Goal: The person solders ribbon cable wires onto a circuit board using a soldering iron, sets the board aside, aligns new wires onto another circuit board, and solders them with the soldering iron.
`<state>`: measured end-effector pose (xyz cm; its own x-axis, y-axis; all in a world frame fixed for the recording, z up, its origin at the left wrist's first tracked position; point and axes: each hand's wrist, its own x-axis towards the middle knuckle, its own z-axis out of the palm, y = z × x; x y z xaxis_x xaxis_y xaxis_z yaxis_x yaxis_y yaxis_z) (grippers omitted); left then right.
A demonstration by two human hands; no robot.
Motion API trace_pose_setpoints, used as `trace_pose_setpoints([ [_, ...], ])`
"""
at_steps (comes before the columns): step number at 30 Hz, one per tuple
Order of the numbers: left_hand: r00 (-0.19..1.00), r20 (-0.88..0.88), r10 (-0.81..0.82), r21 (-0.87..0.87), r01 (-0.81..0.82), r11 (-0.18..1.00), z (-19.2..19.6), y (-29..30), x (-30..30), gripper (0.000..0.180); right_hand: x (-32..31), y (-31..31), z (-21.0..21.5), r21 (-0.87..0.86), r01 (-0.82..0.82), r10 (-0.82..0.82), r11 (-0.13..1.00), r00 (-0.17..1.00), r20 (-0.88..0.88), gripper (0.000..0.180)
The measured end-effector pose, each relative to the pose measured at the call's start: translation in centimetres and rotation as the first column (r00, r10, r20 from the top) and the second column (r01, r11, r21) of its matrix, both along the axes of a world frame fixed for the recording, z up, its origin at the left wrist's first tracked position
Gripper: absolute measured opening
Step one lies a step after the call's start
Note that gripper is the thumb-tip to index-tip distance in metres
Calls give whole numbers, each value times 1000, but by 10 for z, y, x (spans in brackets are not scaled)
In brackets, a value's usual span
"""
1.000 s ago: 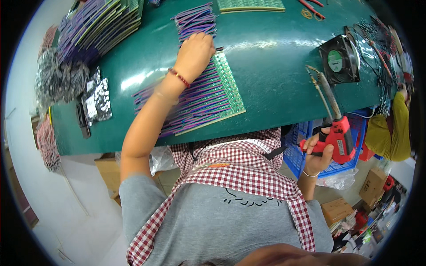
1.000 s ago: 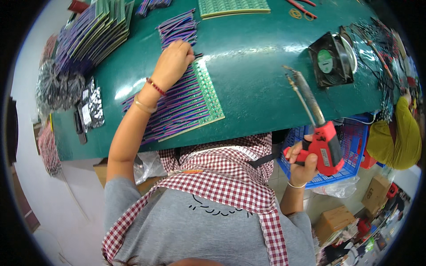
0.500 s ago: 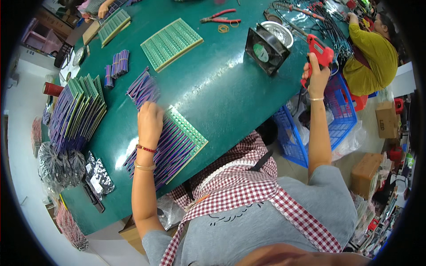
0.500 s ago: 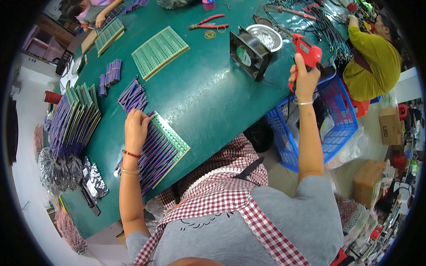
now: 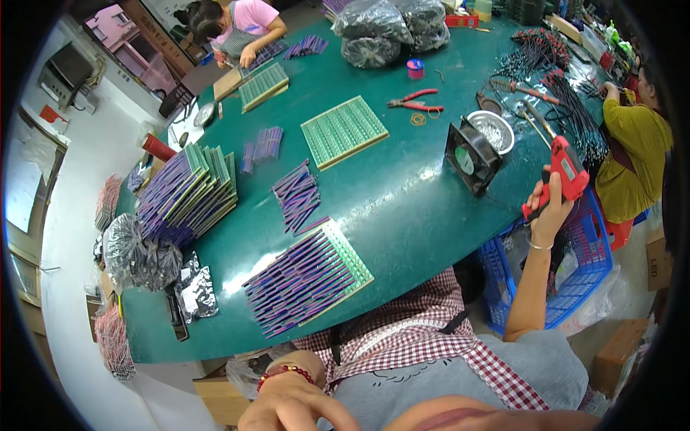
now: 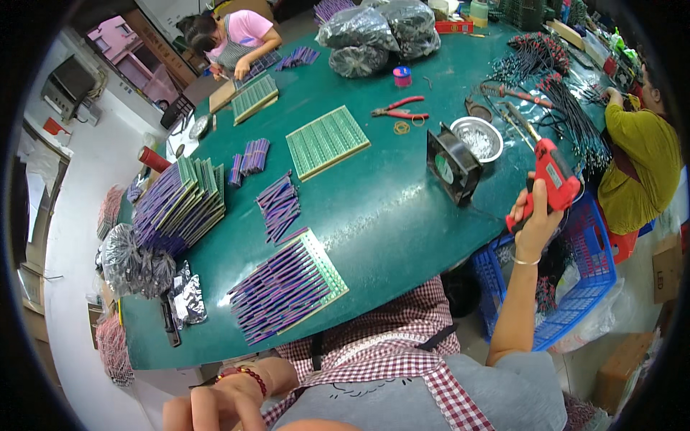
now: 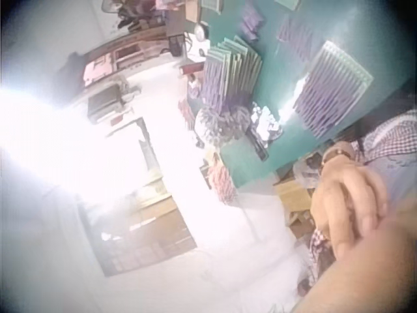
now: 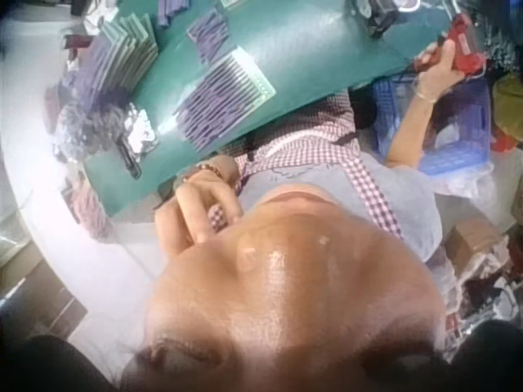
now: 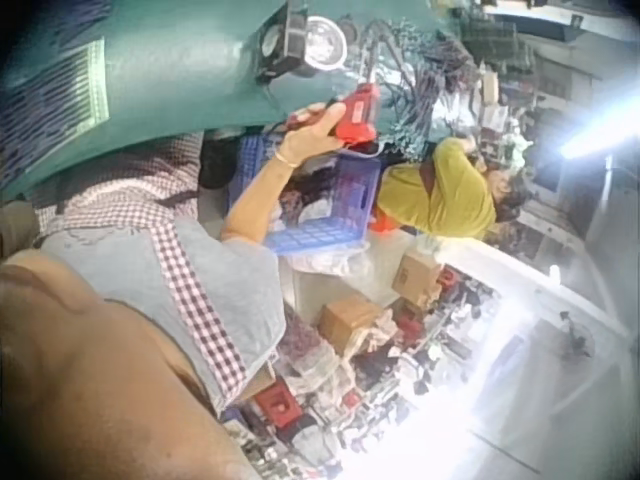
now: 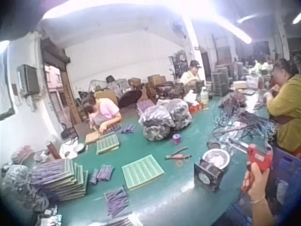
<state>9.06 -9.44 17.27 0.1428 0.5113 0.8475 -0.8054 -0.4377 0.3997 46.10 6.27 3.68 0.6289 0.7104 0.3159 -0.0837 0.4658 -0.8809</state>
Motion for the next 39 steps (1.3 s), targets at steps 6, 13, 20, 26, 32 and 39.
trace_pose_setpoints([
  [6, 970, -222, -103, -89, 85, 992, -3, 14, 11, 21, -9, 0, 4, -12, -95, 94, 995, 994, -62, 28],
  [13, 912, -283, -298, -48, 297, 954, -21, 17, 19, 23, -5, 5, 22, 29, -123, 123, 992, 992, 23, 30],
  [20, 801, -340, -493, -104, 489, 866, -52, 18, 13, 27, -1, 15, 22, 65, -179, 172, 982, 980, 102, 32],
  [26, 781, -395, -483, -303, 385, 872, -86, 25, -24, 30, -32, -6, 30, 77, -109, 102, 991, 991, 91, 32],
  [32, 681, -664, -310, -525, -129, 841, -132, 50, -63, 17, -54, -22, 29, 11, -33, 31, 999, 993, 113, 31],
  [39, 422, -845, 328, 3, -610, 793, -203, 47, -49, 11, -97, -37, 46, -31, 70, -69, 997, 997, 24, 32],
])
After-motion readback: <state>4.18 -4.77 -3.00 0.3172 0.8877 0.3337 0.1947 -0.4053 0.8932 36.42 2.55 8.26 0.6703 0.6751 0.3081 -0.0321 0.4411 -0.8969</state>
